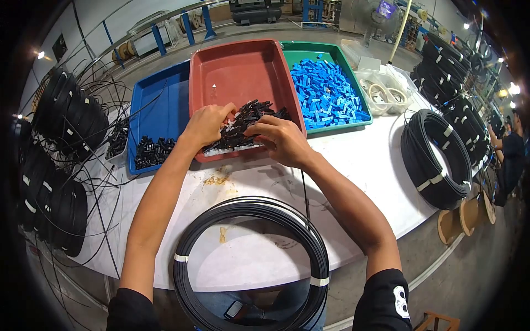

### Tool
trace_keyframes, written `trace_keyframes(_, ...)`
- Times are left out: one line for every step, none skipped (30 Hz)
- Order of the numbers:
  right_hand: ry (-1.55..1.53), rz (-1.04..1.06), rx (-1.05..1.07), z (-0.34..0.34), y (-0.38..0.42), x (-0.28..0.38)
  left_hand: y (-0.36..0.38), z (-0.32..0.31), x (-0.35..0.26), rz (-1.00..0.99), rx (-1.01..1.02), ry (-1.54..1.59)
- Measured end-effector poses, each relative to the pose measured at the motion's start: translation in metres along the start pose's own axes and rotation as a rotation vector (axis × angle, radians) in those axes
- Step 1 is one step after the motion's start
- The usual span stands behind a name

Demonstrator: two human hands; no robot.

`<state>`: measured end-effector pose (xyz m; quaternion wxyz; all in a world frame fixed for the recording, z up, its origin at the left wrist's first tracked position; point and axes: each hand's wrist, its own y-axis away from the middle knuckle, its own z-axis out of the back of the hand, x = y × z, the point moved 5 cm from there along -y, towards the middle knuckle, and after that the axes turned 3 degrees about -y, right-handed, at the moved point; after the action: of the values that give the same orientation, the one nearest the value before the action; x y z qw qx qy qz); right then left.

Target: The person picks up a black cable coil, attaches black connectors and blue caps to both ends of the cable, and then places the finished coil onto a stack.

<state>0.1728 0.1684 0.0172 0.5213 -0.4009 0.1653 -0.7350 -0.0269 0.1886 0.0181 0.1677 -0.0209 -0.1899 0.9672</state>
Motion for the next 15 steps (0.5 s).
trace_keyframes(-0.001, 0.010, -0.015, 0.0001, -0.0005, 0.0005, 0.0003, 0.0018, -0.0007, -0.025, 0.008, 0.011)
trace_keyframes(-0.002, 0.014, -0.014, -0.0002, -0.0007, 0.0010, 0.0008, 0.0034, -0.0011, -0.050, 0.015, 0.021)
trace_keyframes(-0.011, -0.004, -0.020, 0.0005, -0.0003, 0.0009, 0.0022, 0.0032, 0.0005, -0.047, 0.012, 0.020)
trace_keyframes(-0.017, -0.022, -0.027, 0.0012, -0.0005, 0.0004, 0.0038, 0.0024, 0.0011, -0.059, 0.008, 0.040)
trace_keyframes(-0.015, -0.020, -0.027, 0.0011, -0.0006, 0.0004, 0.0048, 0.0014, 0.0011, -0.072, 0.006, 0.061)
trace_keyframes(-0.004, -0.009, -0.029, 0.0006, -0.0001, 0.0005, 0.0053, 0.0010, 0.0010, -0.073, 0.005, 0.062)
trace_keyframes(0.006, 0.001, -0.031, 0.0001, 0.0004, 0.0009, 0.0059, 0.0009, 0.0015, -0.067, -0.004, 0.074)
trace_keyframes(0.006, 0.001, -0.030, -0.0004, 0.0008, 0.0015, 0.0066, 0.0007, 0.0022, -0.061, -0.012, 0.087)
trace_keyframes(0.006, -0.012, -0.018, -0.0015, 0.0010, 0.0013, 0.0070, 0.0002, 0.0021, -0.059, -0.012, 0.087)
trace_keyframes(0.007, -0.025, -0.005, -0.0025, 0.0006, 0.0008, 0.0065, -0.0010, 0.0024, -0.036, -0.009, 0.083)
trace_keyframes(0.005, -0.024, -0.004, -0.0040, 0.0004, 0.0003, 0.0064, -0.0022, 0.0028, -0.013, -0.004, 0.079)
trace_keyframes(0.017, -0.018, 0.001, -0.0056, 0.0011, -0.0004, 0.0061, -0.0034, 0.0018, -0.014, -0.002, 0.079)
trace_keyframes(0.032, -0.012, 0.006, -0.0058, 0.0020, -0.0009, 0.0048, -0.0047, 0.0014, 0.012, -0.008, 0.046)
trace_keyframes(0.034, -0.015, 0.007, -0.0055, 0.0025, -0.0008, 0.0037, -0.0065, 0.0005, 0.039, -0.012, 0.015)
trace_keyframes(0.030, -0.009, 0.011, -0.0062, 0.0022, 0.0002, 0.0029, -0.0063, -0.0031, 0.040, -0.011, 0.017)
